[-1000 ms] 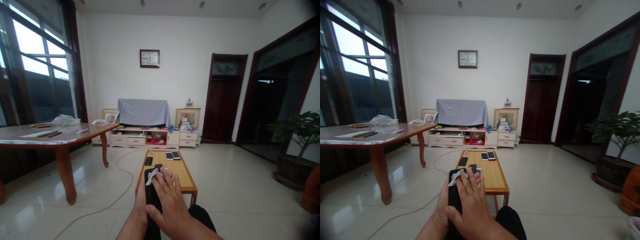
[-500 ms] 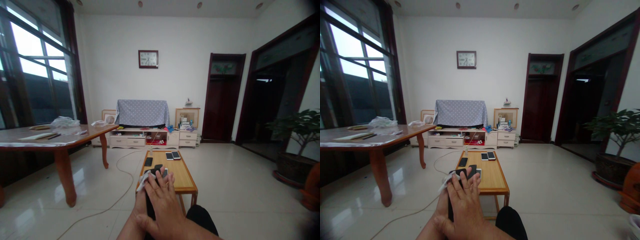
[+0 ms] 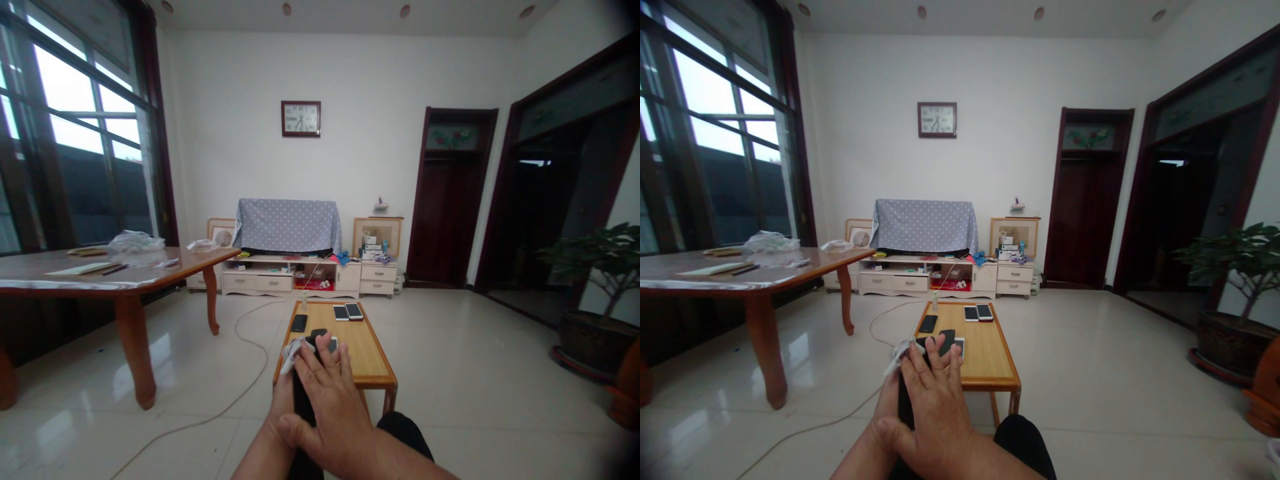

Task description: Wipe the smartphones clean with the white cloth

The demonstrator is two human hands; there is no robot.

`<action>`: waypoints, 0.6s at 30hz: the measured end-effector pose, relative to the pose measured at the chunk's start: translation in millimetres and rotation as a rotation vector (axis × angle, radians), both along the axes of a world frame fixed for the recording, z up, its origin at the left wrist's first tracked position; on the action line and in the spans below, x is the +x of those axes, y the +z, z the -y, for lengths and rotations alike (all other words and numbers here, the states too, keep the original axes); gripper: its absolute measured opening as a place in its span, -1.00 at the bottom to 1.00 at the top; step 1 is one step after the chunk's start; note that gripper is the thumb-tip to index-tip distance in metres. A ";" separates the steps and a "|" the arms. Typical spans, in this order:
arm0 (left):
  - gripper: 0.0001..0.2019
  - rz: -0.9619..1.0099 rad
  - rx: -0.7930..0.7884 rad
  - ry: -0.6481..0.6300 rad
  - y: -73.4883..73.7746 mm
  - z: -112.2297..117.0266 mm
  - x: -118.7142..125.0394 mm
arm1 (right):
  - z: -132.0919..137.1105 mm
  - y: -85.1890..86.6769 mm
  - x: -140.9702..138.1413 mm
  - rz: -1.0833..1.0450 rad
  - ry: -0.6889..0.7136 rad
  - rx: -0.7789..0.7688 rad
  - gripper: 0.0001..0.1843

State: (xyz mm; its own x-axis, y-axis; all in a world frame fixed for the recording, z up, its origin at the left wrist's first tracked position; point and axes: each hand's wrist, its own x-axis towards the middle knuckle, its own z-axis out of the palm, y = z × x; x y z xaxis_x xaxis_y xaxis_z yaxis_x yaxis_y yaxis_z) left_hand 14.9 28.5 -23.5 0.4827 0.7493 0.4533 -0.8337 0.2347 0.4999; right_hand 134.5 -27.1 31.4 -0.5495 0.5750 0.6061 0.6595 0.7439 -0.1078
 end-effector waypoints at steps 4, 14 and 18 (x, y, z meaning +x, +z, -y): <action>-0.36 0.037 -0.031 0.071 3.8 -1.4 1.2 | -4.5 7.3 1.2 -0.029 -0.048 0.015 -0.14; -0.23 -0.032 -0.084 -0.031 23.0 -6.4 -42.6 | 17.9 -81.7 1.8 0.062 0.069 0.374 -0.47; -0.25 -0.055 -0.067 -0.069 16.2 -4.9 -33.0 | 13.6 -62.9 4.8 0.072 0.123 0.244 -0.28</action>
